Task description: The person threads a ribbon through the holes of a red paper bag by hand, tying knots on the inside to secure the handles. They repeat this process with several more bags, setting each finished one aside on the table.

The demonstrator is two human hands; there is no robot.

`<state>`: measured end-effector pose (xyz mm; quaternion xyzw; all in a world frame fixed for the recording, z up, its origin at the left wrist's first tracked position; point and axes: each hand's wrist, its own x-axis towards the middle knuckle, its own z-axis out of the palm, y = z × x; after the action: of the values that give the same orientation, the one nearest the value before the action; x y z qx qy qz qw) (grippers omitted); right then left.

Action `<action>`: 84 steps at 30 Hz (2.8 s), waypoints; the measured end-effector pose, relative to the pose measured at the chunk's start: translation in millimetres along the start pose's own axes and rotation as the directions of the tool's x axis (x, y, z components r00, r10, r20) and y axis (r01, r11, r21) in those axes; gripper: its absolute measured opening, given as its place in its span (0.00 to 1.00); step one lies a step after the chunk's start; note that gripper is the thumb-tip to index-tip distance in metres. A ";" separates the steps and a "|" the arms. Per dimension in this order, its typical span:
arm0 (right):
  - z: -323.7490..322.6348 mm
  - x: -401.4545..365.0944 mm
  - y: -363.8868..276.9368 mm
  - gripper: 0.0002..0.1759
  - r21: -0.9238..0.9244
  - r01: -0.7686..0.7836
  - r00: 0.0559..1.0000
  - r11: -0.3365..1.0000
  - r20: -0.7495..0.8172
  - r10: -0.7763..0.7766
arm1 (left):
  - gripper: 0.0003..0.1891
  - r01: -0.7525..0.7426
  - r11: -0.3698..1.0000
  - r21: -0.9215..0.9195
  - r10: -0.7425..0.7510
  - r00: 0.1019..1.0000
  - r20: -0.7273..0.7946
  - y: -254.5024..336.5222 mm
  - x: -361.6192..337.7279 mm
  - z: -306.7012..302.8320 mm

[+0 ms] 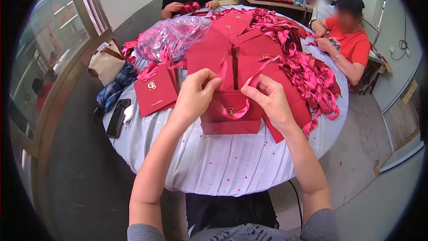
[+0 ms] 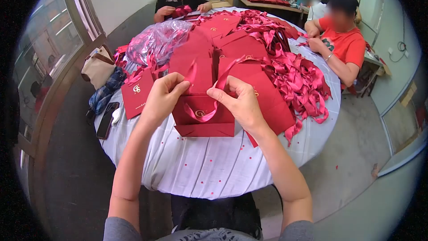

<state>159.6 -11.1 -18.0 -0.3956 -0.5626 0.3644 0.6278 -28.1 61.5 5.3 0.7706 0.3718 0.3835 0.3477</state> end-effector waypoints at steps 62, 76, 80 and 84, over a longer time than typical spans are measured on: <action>6.5 -8.3 8.5 0.25 0.009 -0.251 0.968 0.968 0.029 0.250 | 0.11 -0.039 0.908 -0.417 -0.156 0.893 -0.422 -23.8 -51.9 39.3; 12.2 -18.8 17.7 0.18 -0.137 -0.092 0.992 0.986 0.077 0.103 | 0.10 0.231 0.569 -0.789 -0.466 0.881 -0.078 -26.9 -53.6 24.4; 8.0 -17.0 24.4 0.18 -0.160 -0.077 0.994 0.984 0.068 0.089 | 0.10 0.221 0.574 -0.788 -0.427 0.902 -0.058 -30.2 -51.8 21.1; 1.6 -13.4 22.0 0.18 -0.178 -0.105 0.994 0.978 -0.020 0.103 | 0.18 0.391 0.648 -0.653 -0.492 0.870 0.033 -23.7 -50.1 8.4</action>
<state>156.4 -13.8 -43.5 -0.4812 -0.5682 0.3425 0.5730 -49.8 28.7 -34.8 0.4596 0.4193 0.4458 0.6436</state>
